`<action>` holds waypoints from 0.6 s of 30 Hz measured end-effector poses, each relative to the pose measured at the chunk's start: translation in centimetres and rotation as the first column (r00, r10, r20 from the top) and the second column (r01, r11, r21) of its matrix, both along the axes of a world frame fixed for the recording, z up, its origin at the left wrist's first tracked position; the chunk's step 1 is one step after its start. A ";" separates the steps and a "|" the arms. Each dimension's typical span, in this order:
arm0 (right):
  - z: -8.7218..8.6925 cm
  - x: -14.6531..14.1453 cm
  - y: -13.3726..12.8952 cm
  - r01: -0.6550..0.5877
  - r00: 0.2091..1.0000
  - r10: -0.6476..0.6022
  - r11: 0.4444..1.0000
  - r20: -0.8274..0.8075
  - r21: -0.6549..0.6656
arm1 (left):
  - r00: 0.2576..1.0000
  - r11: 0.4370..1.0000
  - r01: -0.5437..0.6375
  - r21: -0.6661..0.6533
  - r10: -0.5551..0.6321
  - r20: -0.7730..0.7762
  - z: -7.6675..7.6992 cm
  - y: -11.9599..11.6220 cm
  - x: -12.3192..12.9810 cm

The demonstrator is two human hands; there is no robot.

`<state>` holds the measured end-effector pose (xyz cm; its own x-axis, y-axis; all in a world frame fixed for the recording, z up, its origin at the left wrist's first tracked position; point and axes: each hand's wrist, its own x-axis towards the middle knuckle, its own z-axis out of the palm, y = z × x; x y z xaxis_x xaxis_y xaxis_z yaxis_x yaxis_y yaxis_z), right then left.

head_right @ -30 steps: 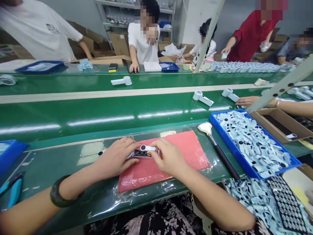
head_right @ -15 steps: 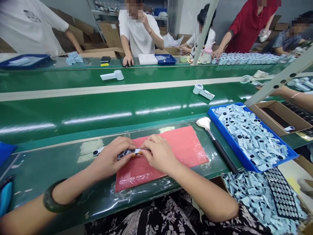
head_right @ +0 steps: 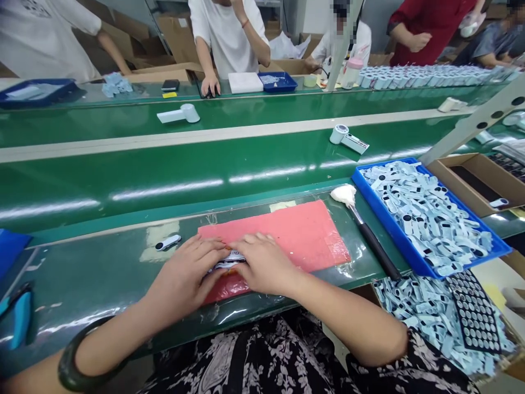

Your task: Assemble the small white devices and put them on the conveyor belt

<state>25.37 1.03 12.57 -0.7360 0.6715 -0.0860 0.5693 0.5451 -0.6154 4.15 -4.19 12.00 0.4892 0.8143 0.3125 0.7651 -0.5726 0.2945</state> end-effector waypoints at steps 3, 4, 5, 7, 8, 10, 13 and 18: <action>-0.5 -0.1 -0.6 -0.010 1.000 0.008 0.997 0.027 0.083 | 0.996 0.996 0.004 0.087 0.003 -0.084 -0.2 -0.3 0.2; -0.6 -0.1 -0.6 -0.013 0.999 0.010 0.996 0.030 0.091 | 0.995 0.996 0.020 0.090 -0.011 -0.100 -0.1 -0.2 0.2; -0.7 -0.1 -0.6 -0.017 0.999 0.014 0.996 0.033 0.093 | 0.994 0.996 0.038 0.078 -0.029 -0.110 -0.1 -0.1 0.2; -0.9 -0.3 -0.5 -0.017 0.999 0.013 0.995 0.036 0.093 | 0.993 0.997 0.055 0.047 -0.050 -0.105 0.0 0.2 0.1; -1.0 -0.3 -0.4 -0.011 0.999 0.007 0.995 0.042 0.102 | 0.994 0.998 0.052 0.031 -0.048 -0.103 0.0 0.4 0.0; -1.3 -0.5 -0.2 0.003 0.998 -0.011 0.992 0.056 0.126 | 0.994 0.999 0.036 0.002 -0.036 -0.107 0.0 0.9 -0.1; -1.6 -0.6 0.0 0.022 0.999 -0.027 0.994 0.046 0.111 | 0.994 0.997 0.033 -0.076 -0.041 -0.102 0.0 1.4 -0.5; -1.7 -0.1 -0.1 -0.012 1.000 0.012 0.996 -0.006 0.090 | 0.990 0.992 0.096 -0.087 -0.104 -0.091 0.2 1.4 -1.0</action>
<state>25.26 0.94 10.88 -0.7443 0.6675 -0.0208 0.5584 0.6049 -0.5677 3.12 -2.79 12.20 0.5936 0.7809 0.1946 0.7322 -0.6244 0.2720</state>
